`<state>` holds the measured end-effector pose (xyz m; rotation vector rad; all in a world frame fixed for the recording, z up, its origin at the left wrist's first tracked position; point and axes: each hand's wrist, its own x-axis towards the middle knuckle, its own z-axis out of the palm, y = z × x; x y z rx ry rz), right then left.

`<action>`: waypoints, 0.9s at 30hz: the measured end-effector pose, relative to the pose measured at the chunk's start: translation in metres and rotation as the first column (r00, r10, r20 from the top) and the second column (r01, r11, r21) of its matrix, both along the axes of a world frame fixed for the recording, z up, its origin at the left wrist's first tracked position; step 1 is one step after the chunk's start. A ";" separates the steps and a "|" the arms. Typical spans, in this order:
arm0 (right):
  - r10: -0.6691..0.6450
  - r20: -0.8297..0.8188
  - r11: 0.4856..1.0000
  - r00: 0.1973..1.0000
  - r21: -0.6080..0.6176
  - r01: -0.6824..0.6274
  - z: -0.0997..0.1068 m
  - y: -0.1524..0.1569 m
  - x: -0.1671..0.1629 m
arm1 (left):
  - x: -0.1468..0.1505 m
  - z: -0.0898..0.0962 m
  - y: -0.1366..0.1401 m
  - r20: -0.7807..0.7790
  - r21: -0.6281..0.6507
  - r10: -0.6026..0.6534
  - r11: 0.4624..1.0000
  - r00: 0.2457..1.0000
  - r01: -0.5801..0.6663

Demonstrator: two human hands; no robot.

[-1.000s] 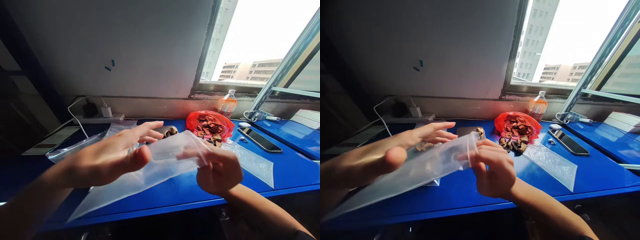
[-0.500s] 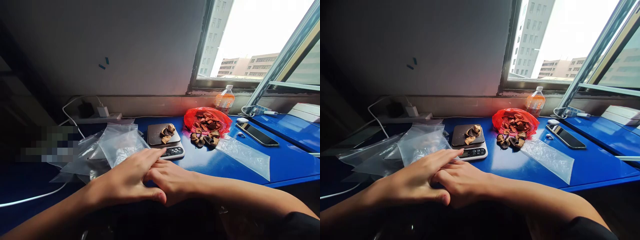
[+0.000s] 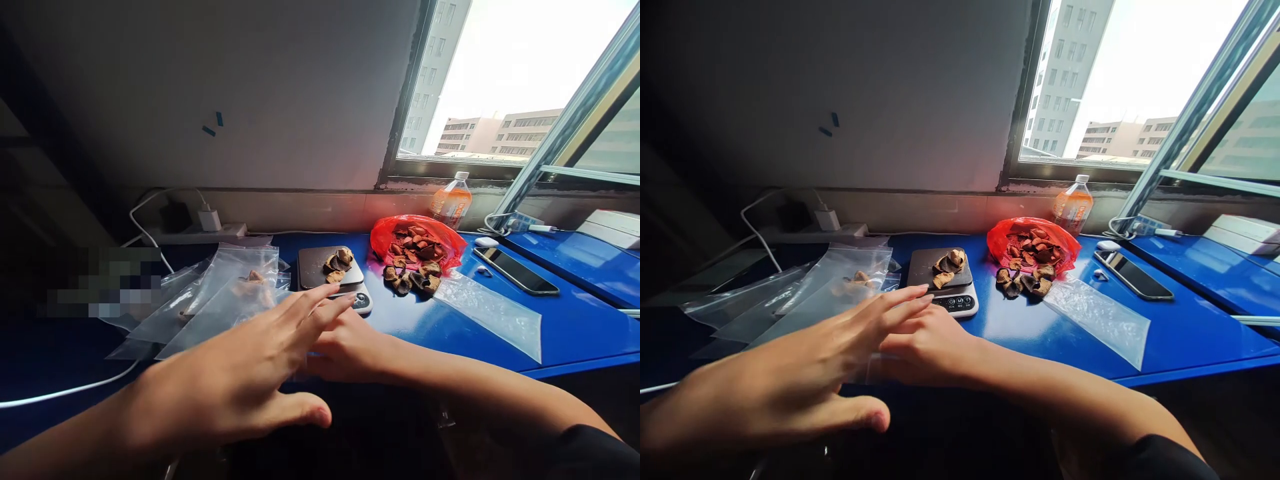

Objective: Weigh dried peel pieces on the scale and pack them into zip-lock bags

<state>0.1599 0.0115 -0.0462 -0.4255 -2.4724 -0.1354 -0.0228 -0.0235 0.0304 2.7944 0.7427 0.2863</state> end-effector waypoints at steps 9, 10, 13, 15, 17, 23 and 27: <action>0.114 -0.182 0.992 0.977 -0.024 -0.120 0.026 0.002 0.017 | -0.018 0.013 0.036 -0.025 -0.009 0.003 1.000 1.000 -0.003; 0.097 -0.236 0.991 0.967 -0.071 -0.117 0.029 0.008 0.022 | -0.020 0.011 0.038 -0.008 0.005 0.029 1.000 1.000 -0.029; -0.080 -0.358 0.990 0.930 -0.141 0.031 0.040 0.035 0.044 | -0.029 0.007 0.048 0.031 0.000 0.171 0.985 0.985 -0.171; -0.233 -0.274 0.971 0.933 -0.127 0.205 0.042 0.058 0.060 | -0.034 0.005 0.053 0.076 -0.043 0.265 0.964 0.961 -0.263; -0.290 -0.038 0.952 0.956 -0.110 0.284 0.040 0.079 0.069 | -0.037 0.003 0.056 0.122 -0.086 0.313 0.949 0.942 -0.304; -0.222 0.249 0.945 0.943 -0.182 0.271 0.017 0.113 0.058 | -0.037 0.000 0.054 0.143 -0.159 0.340 0.935 0.930 -0.317; -0.238 0.078 0.950 0.968 -0.186 0.249 0.006 0.117 0.053 | -0.040 -0.001 0.058 0.163 -0.254 0.310 0.931 0.937 -0.264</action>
